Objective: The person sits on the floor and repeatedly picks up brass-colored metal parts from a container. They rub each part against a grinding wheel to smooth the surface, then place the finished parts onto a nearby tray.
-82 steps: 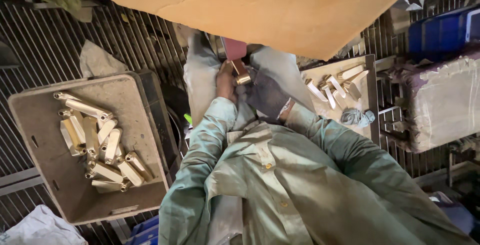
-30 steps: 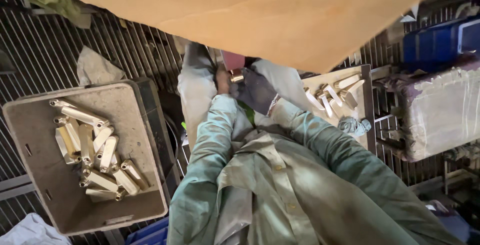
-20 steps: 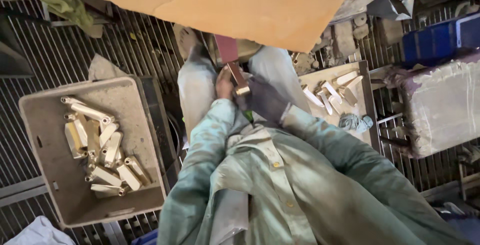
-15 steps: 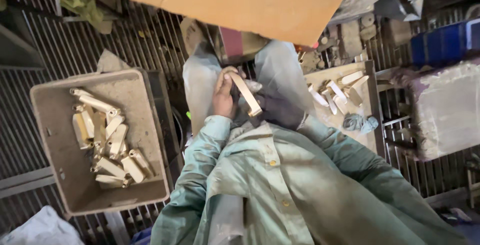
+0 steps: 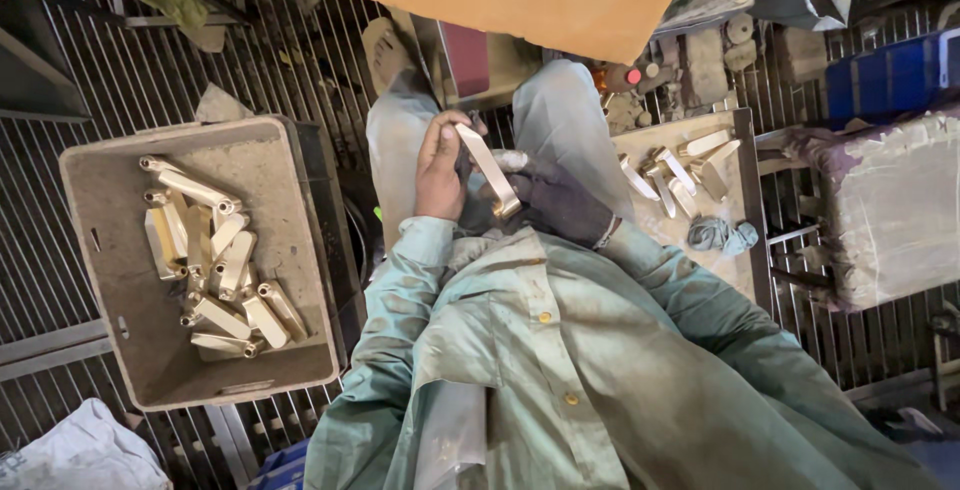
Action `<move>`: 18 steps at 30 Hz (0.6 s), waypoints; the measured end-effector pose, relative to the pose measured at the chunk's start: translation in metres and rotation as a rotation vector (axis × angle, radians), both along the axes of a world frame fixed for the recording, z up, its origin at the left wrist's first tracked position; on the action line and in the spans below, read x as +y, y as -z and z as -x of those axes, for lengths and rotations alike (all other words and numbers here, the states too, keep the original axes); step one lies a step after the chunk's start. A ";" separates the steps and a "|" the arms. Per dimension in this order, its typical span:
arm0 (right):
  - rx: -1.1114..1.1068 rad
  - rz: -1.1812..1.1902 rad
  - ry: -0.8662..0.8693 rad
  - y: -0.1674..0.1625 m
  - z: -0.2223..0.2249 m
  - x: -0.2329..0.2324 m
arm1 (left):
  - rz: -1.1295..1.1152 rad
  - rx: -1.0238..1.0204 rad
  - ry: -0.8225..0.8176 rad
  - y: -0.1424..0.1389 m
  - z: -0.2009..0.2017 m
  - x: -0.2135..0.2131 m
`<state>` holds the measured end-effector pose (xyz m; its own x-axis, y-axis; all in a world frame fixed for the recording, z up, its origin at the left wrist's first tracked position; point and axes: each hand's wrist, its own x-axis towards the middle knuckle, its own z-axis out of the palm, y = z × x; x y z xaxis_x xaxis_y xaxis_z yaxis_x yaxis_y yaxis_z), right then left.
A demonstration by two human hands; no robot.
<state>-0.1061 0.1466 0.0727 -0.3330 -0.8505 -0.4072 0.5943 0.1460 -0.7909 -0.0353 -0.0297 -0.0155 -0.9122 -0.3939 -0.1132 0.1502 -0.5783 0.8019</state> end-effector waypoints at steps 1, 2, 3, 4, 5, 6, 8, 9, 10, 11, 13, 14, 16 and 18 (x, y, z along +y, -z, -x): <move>0.026 -0.010 0.008 0.003 0.001 0.001 | -0.010 0.003 -0.003 0.001 0.001 0.000; 0.050 -0.022 0.015 0.006 0.001 0.002 | -0.022 0.004 -0.006 0.002 0.001 0.000; 0.074 -0.033 0.022 0.009 0.001 0.004 | 0.041 -0.054 -0.041 0.003 0.001 0.000; 0.158 -0.041 0.023 0.011 0.002 0.005 | 0.106 -0.110 -0.075 0.003 0.002 0.000; 0.243 -0.049 0.022 0.013 0.002 0.006 | 0.169 -0.165 -0.110 0.004 0.003 0.000; 0.324 -0.058 0.020 0.014 0.001 0.006 | 0.236 -0.185 -0.155 0.005 0.004 0.000; 0.631 -0.101 0.018 0.014 0.001 0.005 | 0.372 -0.227 -0.243 0.006 0.006 0.001; 0.786 -0.123 0.019 0.014 0.001 0.003 | 0.445 -0.262 -0.270 0.006 0.008 0.002; 0.870 -0.173 -0.008 0.012 0.001 0.002 | 0.516 -0.300 -0.298 0.007 0.008 0.003; 0.952 -0.223 -0.037 0.011 0.002 0.001 | 0.588 -0.339 -0.327 0.007 0.008 0.004; 0.863 -0.254 -0.071 0.007 0.003 0.000 | 0.659 -0.413 -0.335 0.007 0.009 0.006; 0.690 -0.237 -0.075 0.006 0.003 -0.001 | 0.694 -0.450 -0.335 0.007 0.009 0.006; 0.402 -0.122 -0.061 0.004 0.004 0.002 | 0.530 -0.301 -0.236 0.008 0.009 0.000; 0.169 0.070 -0.036 0.006 0.005 0.005 | 0.340 -0.244 -0.144 0.009 0.010 -0.010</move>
